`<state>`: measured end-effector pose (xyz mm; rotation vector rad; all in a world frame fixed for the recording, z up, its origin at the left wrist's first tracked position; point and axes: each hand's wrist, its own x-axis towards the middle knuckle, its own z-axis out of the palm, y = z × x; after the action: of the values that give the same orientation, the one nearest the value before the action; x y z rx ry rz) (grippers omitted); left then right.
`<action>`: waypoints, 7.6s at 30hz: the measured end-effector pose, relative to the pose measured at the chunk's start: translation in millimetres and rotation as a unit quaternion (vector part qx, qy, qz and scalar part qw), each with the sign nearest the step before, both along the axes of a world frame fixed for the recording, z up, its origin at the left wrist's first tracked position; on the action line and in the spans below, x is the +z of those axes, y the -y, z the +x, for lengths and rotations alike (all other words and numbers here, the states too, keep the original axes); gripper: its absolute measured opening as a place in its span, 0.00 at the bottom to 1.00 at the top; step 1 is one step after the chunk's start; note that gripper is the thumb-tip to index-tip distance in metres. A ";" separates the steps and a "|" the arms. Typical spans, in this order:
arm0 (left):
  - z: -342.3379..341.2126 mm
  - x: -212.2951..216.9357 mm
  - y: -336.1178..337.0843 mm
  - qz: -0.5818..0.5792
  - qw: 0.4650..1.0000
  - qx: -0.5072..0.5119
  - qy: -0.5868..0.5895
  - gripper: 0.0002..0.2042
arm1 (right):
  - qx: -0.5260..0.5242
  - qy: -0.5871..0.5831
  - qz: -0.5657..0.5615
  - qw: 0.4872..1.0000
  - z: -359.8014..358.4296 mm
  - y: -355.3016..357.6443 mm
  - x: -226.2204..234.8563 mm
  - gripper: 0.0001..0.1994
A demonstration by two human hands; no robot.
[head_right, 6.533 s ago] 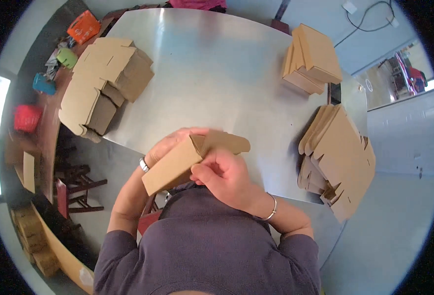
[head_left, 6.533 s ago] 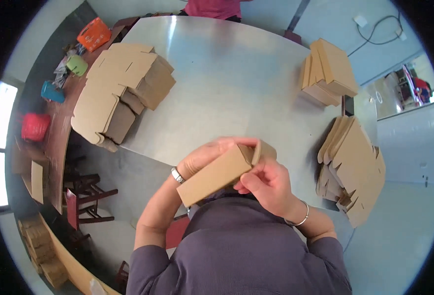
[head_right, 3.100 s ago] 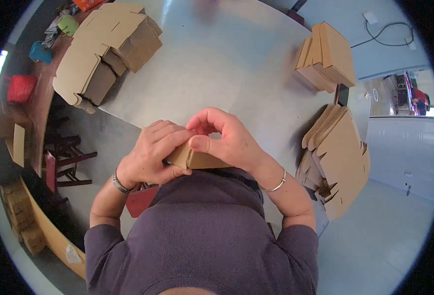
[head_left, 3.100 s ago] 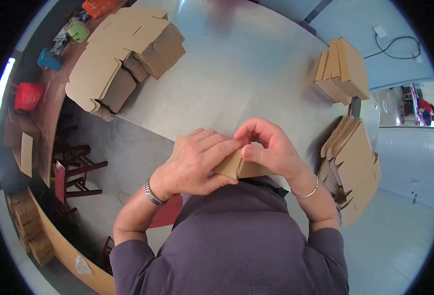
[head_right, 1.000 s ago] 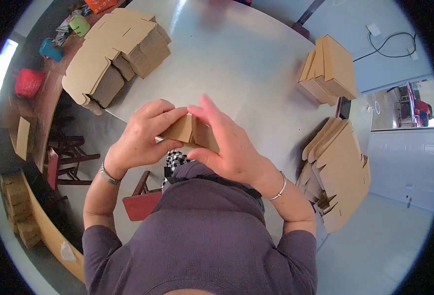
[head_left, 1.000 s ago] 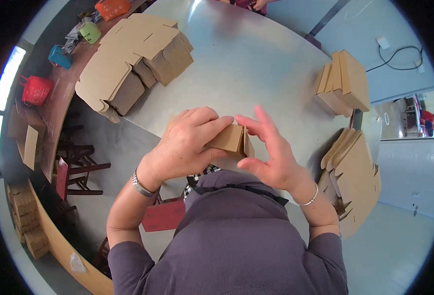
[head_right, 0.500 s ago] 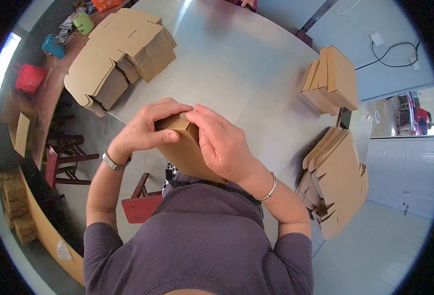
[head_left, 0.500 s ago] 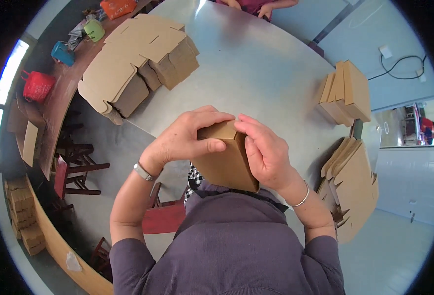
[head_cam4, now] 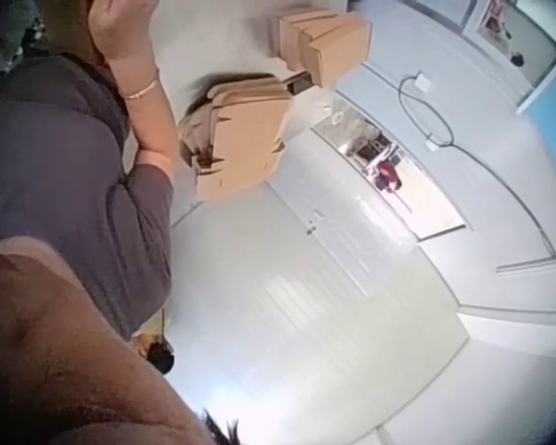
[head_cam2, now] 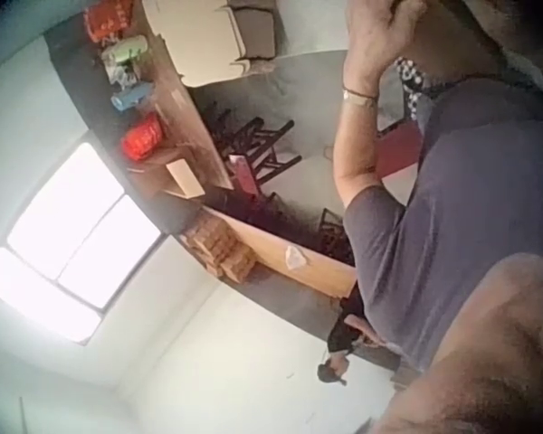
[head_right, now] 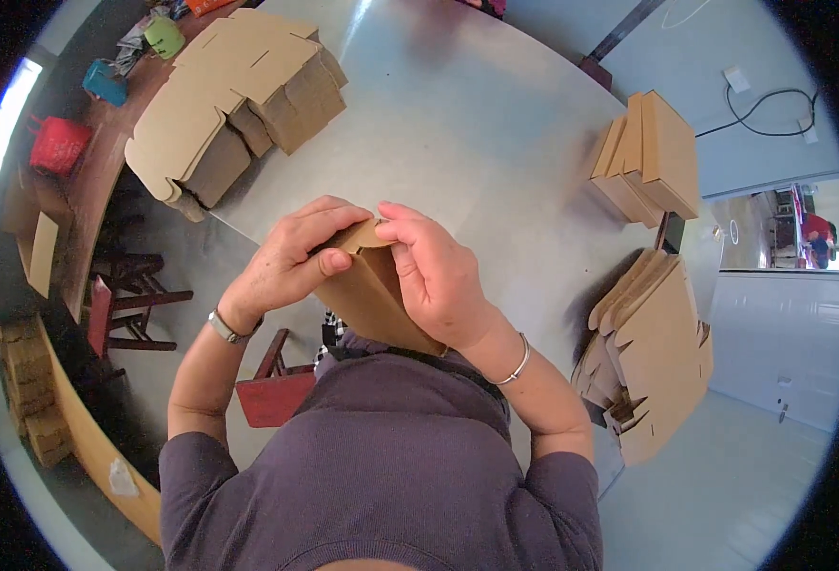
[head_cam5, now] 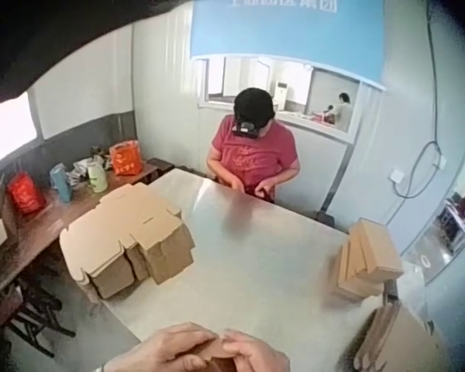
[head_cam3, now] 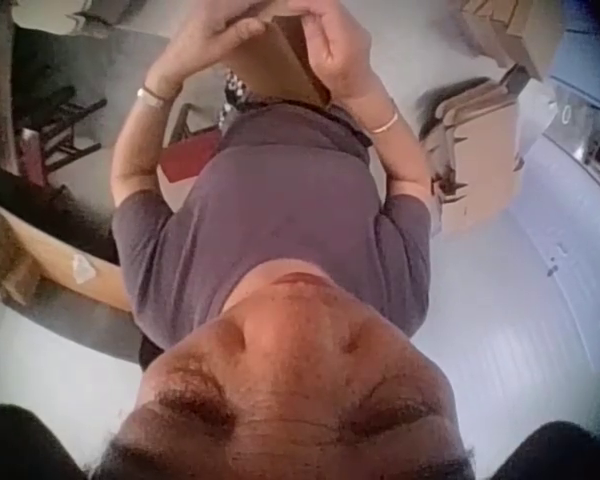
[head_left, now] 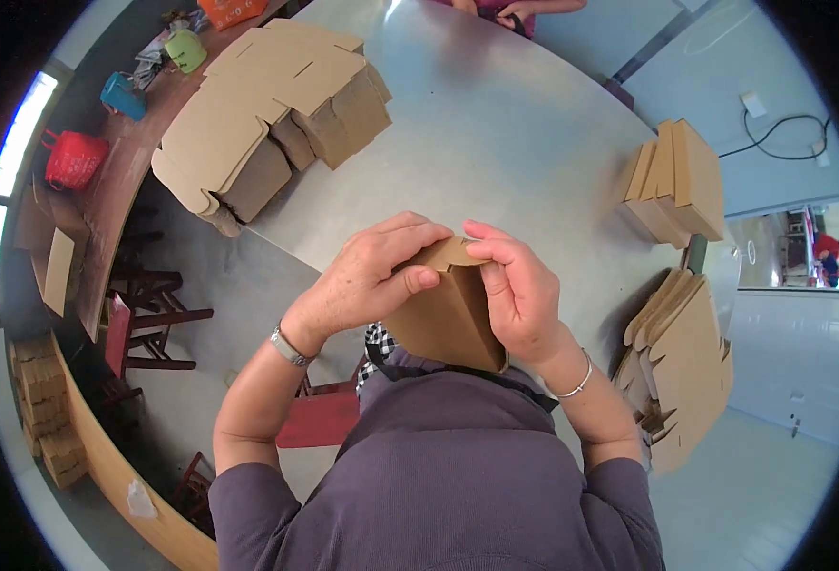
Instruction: Folding and assembling cardboard boxes at a workstation.
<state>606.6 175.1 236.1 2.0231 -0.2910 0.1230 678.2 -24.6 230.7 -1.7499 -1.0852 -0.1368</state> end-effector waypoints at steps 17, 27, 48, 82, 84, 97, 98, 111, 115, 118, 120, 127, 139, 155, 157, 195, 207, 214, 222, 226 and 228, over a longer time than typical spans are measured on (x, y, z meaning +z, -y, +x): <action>-10.3 -2.7 -2.3 -0.005 1.000 0.019 0.012 0.30 | -0.016 0.030 0.002 0.999 -6.4 -6.4 -3.4 0.09; -14.1 -2.5 0.1 -0.004 0.999 0.033 0.033 0.28 | -0.057 0.089 -0.017 0.994 -7.0 -6.5 -4.3 0.14; -11.6 1.2 5.8 0.025 0.999 0.041 0.016 0.21 | -0.041 0.110 -0.012 0.993 2.8 -9.4 -8.6 0.10; -4.3 -0.7 24.0 0.079 0.992 0.094 -0.013 0.15 | -0.055 0.134 -0.094 0.985 -30.4 -18.5 -22.8 0.38; -4.9 -2.1 24.0 0.082 0.991 0.101 -0.027 0.15 | -0.042 0.123 -0.095 0.987 -28.3 -17.9 -21.2 0.38; -9.9 -14.4 6.9 0.106 0.989 0.108 0.006 0.20 | 0.004 -0.007 -0.127 0.992 -26.0 -14.4 -35.6 0.31; -10.2 -13.2 5.9 0.088 0.992 0.094 -0.011 0.19 | -0.001 0.006 -0.110 0.994 -25.9 -15.3 -37.3 0.30; -20.7 -18.9 27.7 0.111 0.975 0.171 0.091 0.19 | -0.065 0.075 -0.095 0.991 -32.8 -21.5 -29.9 0.22; -22.5 -22.8 27.6 0.109 0.980 0.154 0.060 0.22 | -0.063 0.162 -0.112 0.978 -32.5 -23.0 -22.4 0.21; -16.8 -23.9 23.6 0.129 0.979 0.135 0.077 0.24 | -0.035 0.198 -0.140 0.969 -17.7 -22.3 -19.5 0.19; -14.9 -27.9 16.2 0.138 0.980 0.126 0.070 0.24 | 0.055 0.010 -0.145 0.988 3.4 -10.6 -6.5 0.17; -7.8 -61.3 -31.3 -0.072 0.957 0.277 -0.042 0.12 | -0.018 -0.400 -0.007 0.916 32.3 76.0 -65.1 0.23; -23.0 -107.5 27.0 -0.100 0.957 0.223 -0.156 0.12 | -0.035 -0.348 0.053 0.935 19.2 85.8 -82.3 0.35; -16.6 -114.2 46.9 -0.101 0.976 0.189 -0.044 0.07 | -0.104 -0.170 0.070 0.977 14.3 101.2 -100.8 0.11; -16.9 -113.5 50.4 -0.114 0.972 0.204 -0.037 0.07 | -0.106 -0.152 0.060 0.981 14.2 100.2 -96.3 0.10; -12.4 -123.9 48.0 -0.419 0.892 0.144 -0.086 0.07 | -0.183 -0.219 0.044 0.957 0.4 103.5 -110.8 0.16; -4.5 -140.3 57.3 -0.515 0.814 0.177 -0.204 0.26 | -0.167 -0.412 0.135 0.885 22.8 149.8 -63.7 0.35; -26.1 -186.7 54.5 -0.403 0.864 0.210 -0.218 0.14 | -0.273 -0.279 0.506 0.769 148.3 190.1 8.3 0.27; -26.6 -182.8 53.6 -0.430 0.849 0.199 -0.233 0.13 | -0.356 -0.340 0.435 0.754 184.8 209.9 -72.4 0.16; -29.6 -182.4 55.9 -0.427 0.850 0.213 -0.223 0.13 | -0.367 -0.363 0.289 0.806 92.0 186.8 -109.8 0.14; -27.8 -182.0 55.9 -0.422 0.853 0.205 -0.228 0.13 | -0.448 -0.206 0.100 0.864 57.7 197.0 -114.9 0.16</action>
<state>578.8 119.2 54.1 1.1448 0.4481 0.0191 736.0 -221.6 115.7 -1.8478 0.1106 -0.4079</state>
